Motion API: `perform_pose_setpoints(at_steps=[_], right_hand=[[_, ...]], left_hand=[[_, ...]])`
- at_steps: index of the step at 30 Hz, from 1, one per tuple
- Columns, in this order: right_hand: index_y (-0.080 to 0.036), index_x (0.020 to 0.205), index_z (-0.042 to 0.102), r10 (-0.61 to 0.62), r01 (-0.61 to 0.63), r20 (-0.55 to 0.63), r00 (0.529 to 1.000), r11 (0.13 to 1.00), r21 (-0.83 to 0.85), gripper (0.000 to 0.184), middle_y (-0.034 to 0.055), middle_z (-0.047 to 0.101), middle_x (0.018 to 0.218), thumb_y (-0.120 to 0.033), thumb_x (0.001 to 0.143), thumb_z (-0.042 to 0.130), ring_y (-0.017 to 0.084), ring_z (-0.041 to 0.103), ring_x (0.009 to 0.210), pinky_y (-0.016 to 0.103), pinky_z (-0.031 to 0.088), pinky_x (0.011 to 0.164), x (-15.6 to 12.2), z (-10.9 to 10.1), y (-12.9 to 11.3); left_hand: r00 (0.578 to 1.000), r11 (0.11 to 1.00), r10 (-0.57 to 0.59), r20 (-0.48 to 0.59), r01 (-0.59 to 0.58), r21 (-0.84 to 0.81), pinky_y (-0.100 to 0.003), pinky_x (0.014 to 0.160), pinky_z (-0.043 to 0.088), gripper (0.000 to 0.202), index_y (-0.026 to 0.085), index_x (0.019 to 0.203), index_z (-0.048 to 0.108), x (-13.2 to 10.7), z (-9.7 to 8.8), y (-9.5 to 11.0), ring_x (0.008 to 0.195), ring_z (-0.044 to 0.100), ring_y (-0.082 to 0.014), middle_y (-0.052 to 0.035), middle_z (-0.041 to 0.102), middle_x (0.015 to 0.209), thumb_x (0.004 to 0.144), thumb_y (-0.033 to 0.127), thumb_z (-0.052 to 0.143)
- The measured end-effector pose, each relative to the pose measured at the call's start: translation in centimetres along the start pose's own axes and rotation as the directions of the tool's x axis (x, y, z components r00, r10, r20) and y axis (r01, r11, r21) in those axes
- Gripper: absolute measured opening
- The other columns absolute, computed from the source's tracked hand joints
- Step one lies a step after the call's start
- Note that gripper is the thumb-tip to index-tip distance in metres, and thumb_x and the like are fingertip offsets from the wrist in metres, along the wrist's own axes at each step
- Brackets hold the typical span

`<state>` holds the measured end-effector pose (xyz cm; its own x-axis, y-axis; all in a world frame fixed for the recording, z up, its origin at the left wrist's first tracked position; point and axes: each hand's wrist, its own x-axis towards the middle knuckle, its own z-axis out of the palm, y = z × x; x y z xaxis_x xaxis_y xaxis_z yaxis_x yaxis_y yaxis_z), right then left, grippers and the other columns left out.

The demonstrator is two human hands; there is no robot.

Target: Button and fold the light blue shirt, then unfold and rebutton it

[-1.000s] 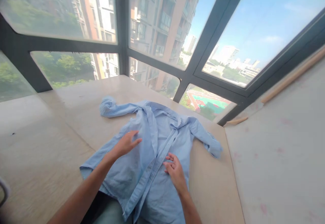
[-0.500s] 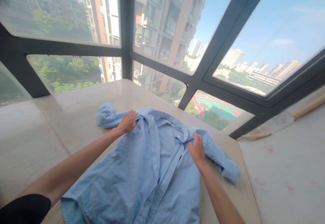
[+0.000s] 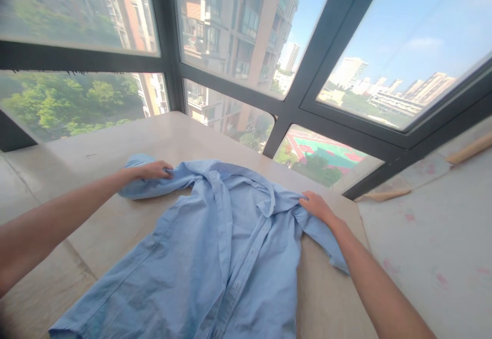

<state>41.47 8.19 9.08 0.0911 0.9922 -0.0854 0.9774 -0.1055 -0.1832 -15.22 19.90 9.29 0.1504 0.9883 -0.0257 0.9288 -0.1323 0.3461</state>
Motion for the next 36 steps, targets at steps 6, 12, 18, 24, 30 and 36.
perform_pose_setpoints(at_steps=[6,12,18,24,30,36], right_hand=[[-0.02,0.083,0.069,-0.03,0.021,0.055,0.998,0.988,0.155,0.024,0.0044,0.071,0.079,-0.031,0.08,0.048,0.023,0.066,0.081,0.03,0.05,0.07,0.6,-2.6,2.6],[-0.017,0.098,0.072,0.012,-0.016,0.058,0.998,0.997,0.07,0.038,0.0111,0.074,0.096,-0.022,0.062,0.062,0.03,0.067,0.098,0.038,0.052,0.085,4.7,0.1,1.0],[-0.021,0.137,0.056,-0.34,0.32,0.155,0.927,0.937,0.141,0.077,0.0112,0.052,0.147,-0.02,0.061,0.064,0.033,0.048,0.135,0.048,0.036,0.113,5.9,2.8,-2.6],[-0.025,0.118,0.07,-0.48,0.452,0.164,0.862,0.873,0.183,0.047,0.0063,0.067,0.128,-0.021,0.072,0.06,0.03,0.061,0.12,0.041,0.046,0.103,4.7,3.2,-3.7],[-0.021,0.086,0.072,-0.45,0.441,0.041,0.892,0.886,0.144,0.027,0.0078,0.073,0.095,-0.016,0.082,0.046,0.023,0.067,0.094,0.036,0.051,0.09,4.7,3.3,-4.0],[-0.02,0.116,0.066,-0.453,0.425,0.102,0.886,0.88,0.214,0.043,0.0095,0.066,0.129,-0.022,0.073,0.062,0.027,0.06,0.119,0.04,0.044,0.104,5.6,3.2,-3.2]], left_hand=[[0.985,0.989,-0.122,0.123,0.111,0.095,-0.034,0.087,0.048,0.054,0.012,0.095,0.07,2.2,-4.1,-2.8,0.096,0.062,-0.0275,-0.0049,0.073,0.089,0.078,0.062,0.061],[0.987,0.964,-0.144,0.075,0.123,0.237,-0.05,0.102,0.041,0.068,0.011,0.137,0.05,6.2,-2.9,-0.1,0.127,0.049,-0.0377,-0.0198,0.056,0.137,0.077,0.042,0.064],[0.943,0.977,0.171,0.284,-0.199,0.073,-0.028,0.093,0.046,0.048,0.02,0.119,0.066,9.1,3.8,5.7,0.112,0.061,-0.0219,-0.0086,0.066,0.128,0.087,0.048,0.044],[0.896,0.943,0.321,0.308,-0.332,-0.017,-0.023,0.073,0.046,0.044,0.02,0.093,0.073,9.5,5.7,5.9,0.086,0.063,-0.019,-0.0044,0.075,0.095,0.071,0.055,0.059],[0.925,0.941,0.339,0.173,-0.333,-0.067,-0.022,0.061,0.039,0.038,0.017,0.074,0.071,10.0,4.7,5.6,0.07,0.057,-0.0147,-0.0002,0.065,0.066,0.076,0.049,0.051],[0.927,0.934,0.349,0.134,-0.334,-0.127,-0.022,0.07,0.047,0.035,0.016,0.092,0.075,11.2,2.3,5.6,0.078,0.063,-0.0158,-0.0033,0.073,0.086,0.076,0.036,0.052]])
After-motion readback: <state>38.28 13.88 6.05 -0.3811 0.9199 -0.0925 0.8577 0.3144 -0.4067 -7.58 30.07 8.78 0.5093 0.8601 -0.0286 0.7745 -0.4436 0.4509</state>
